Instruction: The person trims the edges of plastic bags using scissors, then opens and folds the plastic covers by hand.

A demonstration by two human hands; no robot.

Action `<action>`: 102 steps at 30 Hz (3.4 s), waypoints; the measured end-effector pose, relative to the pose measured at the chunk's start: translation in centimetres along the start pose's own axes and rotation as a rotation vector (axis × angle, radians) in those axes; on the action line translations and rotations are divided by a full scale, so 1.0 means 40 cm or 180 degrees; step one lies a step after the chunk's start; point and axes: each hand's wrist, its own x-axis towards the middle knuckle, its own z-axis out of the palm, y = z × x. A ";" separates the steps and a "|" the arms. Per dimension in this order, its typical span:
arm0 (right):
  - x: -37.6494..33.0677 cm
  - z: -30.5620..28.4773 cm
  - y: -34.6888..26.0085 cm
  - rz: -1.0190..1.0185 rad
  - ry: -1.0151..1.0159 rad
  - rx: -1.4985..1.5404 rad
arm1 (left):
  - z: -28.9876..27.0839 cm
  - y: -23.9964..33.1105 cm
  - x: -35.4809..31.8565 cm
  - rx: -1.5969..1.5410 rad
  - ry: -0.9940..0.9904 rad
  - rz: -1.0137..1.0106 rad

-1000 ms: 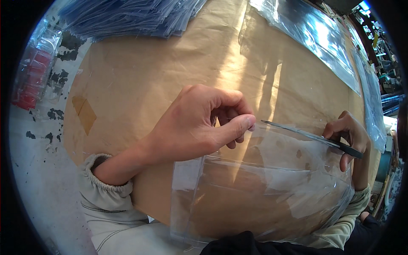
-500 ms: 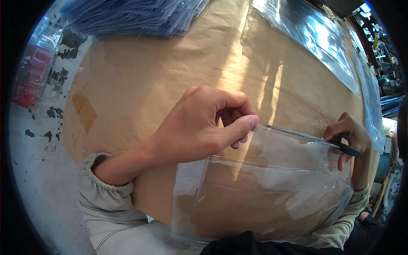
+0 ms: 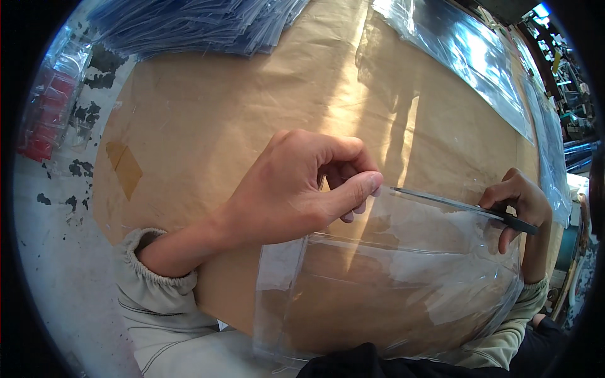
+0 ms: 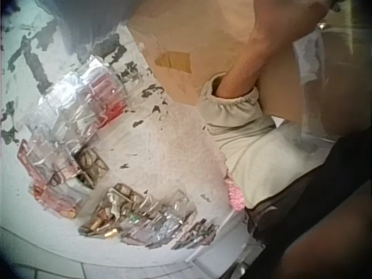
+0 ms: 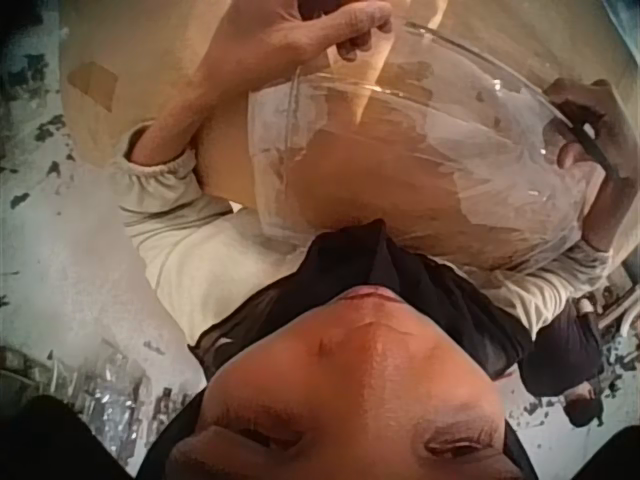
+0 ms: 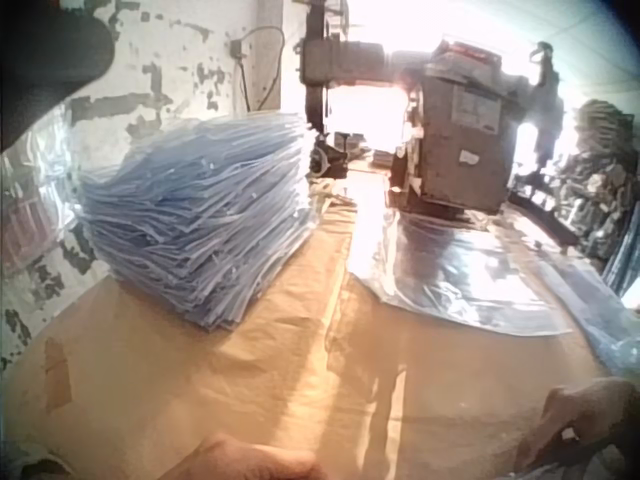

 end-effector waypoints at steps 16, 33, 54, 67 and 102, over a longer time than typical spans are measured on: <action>0.001 0.007 -0.010 0.0016 0.0137 0.0003 | 0.000 0.004 0.001 -0.0052 0.0043 0.0023; 0.000 0.014 -0.004 0.0094 0.0235 -0.0114 | -0.002 -0.003 -0.002 -0.0151 0.0113 0.0025; 0.017 0.013 -0.003 0.0034 0.0208 0.0334 | -0.002 -0.004 -0.002 -0.0140 0.0151 0.0232; 0.018 0.015 -0.019 0.0145 0.0268 0.0013 | 0.002 -0.015 -0.001 -0.0165 0.0141 0.0279; 0.022 0.015 -0.017 0.0237 0.0209 0.0524 | -0.032 0.002 -0.009 0.0128 0.0133 0.0291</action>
